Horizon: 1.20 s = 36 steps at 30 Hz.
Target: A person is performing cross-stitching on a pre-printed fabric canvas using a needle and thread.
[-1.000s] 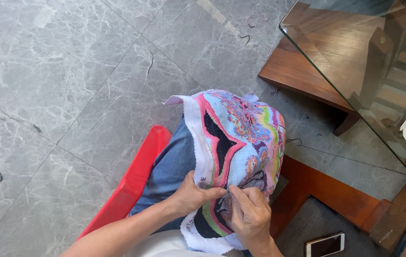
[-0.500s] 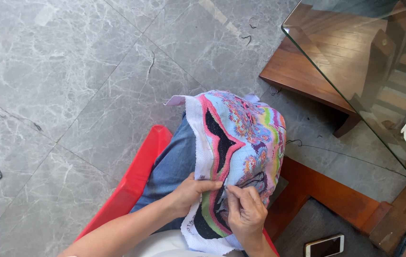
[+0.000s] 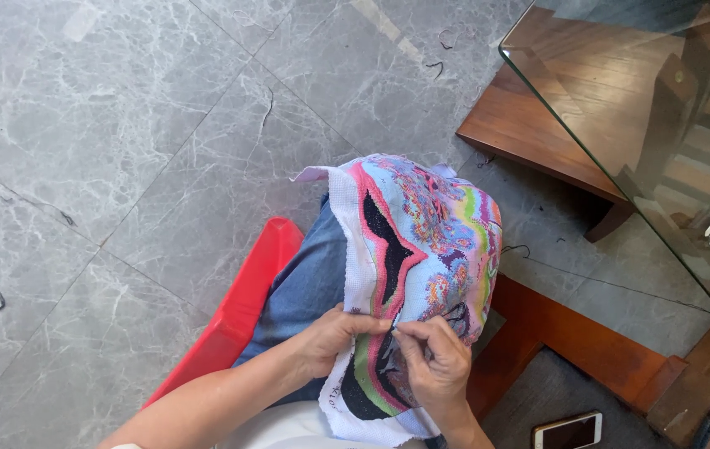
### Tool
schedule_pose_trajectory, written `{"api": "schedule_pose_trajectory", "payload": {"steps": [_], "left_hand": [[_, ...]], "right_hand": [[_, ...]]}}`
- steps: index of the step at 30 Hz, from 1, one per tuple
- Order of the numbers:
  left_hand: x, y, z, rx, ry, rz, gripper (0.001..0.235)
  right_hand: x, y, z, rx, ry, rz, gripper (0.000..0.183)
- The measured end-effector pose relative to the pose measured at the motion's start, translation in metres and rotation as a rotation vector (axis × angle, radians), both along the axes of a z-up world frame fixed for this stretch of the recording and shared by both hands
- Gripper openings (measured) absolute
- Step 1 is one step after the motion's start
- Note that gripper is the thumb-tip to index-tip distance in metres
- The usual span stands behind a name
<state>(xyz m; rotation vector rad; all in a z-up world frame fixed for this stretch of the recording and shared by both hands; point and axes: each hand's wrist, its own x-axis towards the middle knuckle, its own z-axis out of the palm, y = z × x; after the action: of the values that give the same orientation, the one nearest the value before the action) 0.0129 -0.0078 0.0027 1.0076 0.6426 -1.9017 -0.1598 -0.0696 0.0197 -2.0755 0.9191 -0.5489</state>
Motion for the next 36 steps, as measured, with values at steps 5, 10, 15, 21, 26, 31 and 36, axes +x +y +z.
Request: {"api": "schedule_pose_trajectory", "payload": {"steps": [5,10,15,21,26,31,36], "left_hand": [[-0.002,-0.002,0.008,0.069,0.008,0.078,0.062],[-0.002,-0.003,0.012,0.118,-0.014,0.058,0.08],[-0.008,0.006,0.0,-0.188,-0.12,0.092,0.062],[-0.019,0.016,-0.011,-0.418,-0.325,0.091,0.039],[-0.012,0.013,-0.006,-0.464,-0.398,0.0,0.039],[-0.011,0.012,-0.012,-0.332,-0.423,-0.087,0.061],[-0.001,0.011,-0.005,-0.276,-0.377,-0.141,0.06]], "right_hand": [[-0.008,-0.009,0.016,0.094,0.071,-0.011,0.009],[-0.01,-0.005,0.007,0.123,0.125,0.028,0.02],[0.005,-0.007,0.013,-0.035,0.063,0.009,0.015],[0.014,-0.005,0.025,-0.289,0.203,0.173,0.008],[0.019,-0.019,0.022,-0.28,0.162,0.214,0.008],[0.045,-0.076,0.074,0.458,-0.183,0.08,0.012],[0.024,-0.189,0.12,0.115,-0.5,-0.091,0.027]]}}
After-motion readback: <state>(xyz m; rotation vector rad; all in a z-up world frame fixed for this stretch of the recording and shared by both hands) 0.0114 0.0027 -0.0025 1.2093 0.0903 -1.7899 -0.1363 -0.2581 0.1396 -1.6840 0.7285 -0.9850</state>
